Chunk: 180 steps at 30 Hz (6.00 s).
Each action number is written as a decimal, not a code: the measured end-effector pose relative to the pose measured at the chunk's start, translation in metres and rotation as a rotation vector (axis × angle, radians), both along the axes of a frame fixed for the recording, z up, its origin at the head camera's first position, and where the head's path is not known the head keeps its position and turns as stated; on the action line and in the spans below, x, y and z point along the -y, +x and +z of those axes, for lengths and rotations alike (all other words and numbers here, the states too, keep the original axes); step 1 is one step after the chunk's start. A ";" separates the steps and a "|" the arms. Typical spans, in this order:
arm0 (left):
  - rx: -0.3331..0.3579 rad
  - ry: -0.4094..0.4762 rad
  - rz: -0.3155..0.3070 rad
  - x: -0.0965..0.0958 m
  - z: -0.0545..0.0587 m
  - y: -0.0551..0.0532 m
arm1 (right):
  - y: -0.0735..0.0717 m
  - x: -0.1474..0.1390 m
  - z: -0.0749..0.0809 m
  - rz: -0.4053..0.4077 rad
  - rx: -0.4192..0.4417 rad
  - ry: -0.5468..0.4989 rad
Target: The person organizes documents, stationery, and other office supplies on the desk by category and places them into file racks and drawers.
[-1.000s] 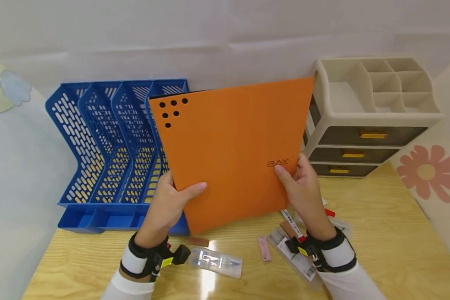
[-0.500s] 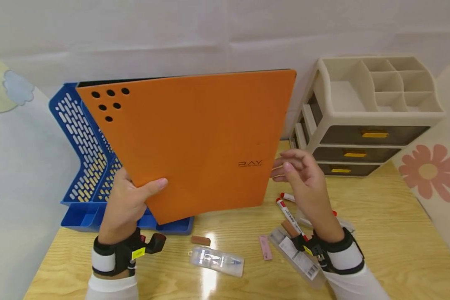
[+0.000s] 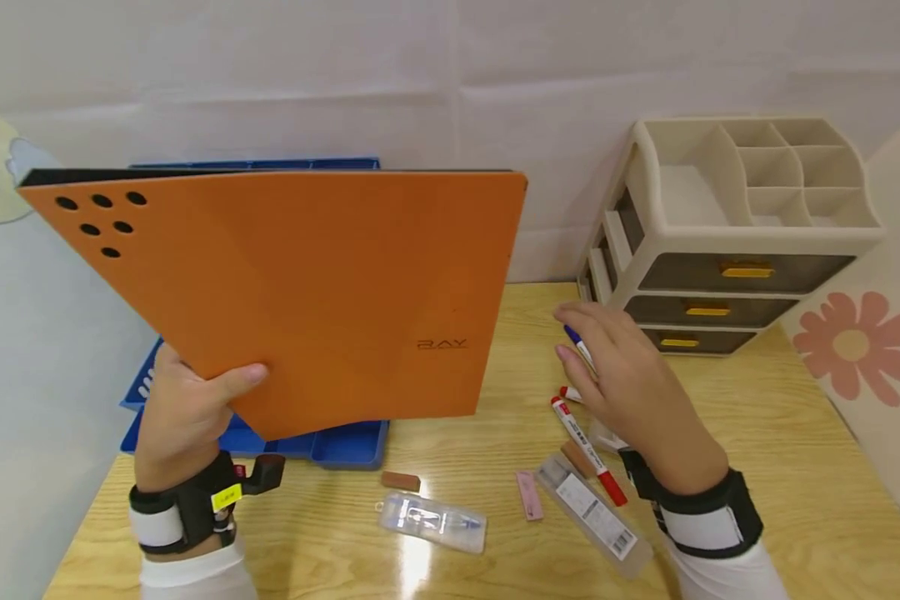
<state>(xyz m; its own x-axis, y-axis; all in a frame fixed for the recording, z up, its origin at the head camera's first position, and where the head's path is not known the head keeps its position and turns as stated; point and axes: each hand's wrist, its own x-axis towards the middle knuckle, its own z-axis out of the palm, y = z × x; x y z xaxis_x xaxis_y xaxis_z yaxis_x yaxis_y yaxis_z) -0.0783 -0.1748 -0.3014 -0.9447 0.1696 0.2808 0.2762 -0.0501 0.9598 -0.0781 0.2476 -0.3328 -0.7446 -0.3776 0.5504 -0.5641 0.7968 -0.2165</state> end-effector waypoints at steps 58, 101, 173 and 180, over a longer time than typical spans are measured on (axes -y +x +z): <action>-0.435 0.423 0.590 0.095 0.001 0.002 | -0.013 -0.017 -0.014 0.013 0.249 0.213; -0.398 0.190 0.851 -0.021 0.006 -0.029 | -0.014 -0.016 -0.014 0.105 0.268 0.158; -1.114 -0.151 0.711 -0.064 -0.027 0.001 | 0.001 -0.076 0.024 -0.235 0.234 0.126; -1.251 -0.202 0.666 -0.084 -0.019 0.009 | -0.002 -0.086 0.020 -0.290 0.115 0.007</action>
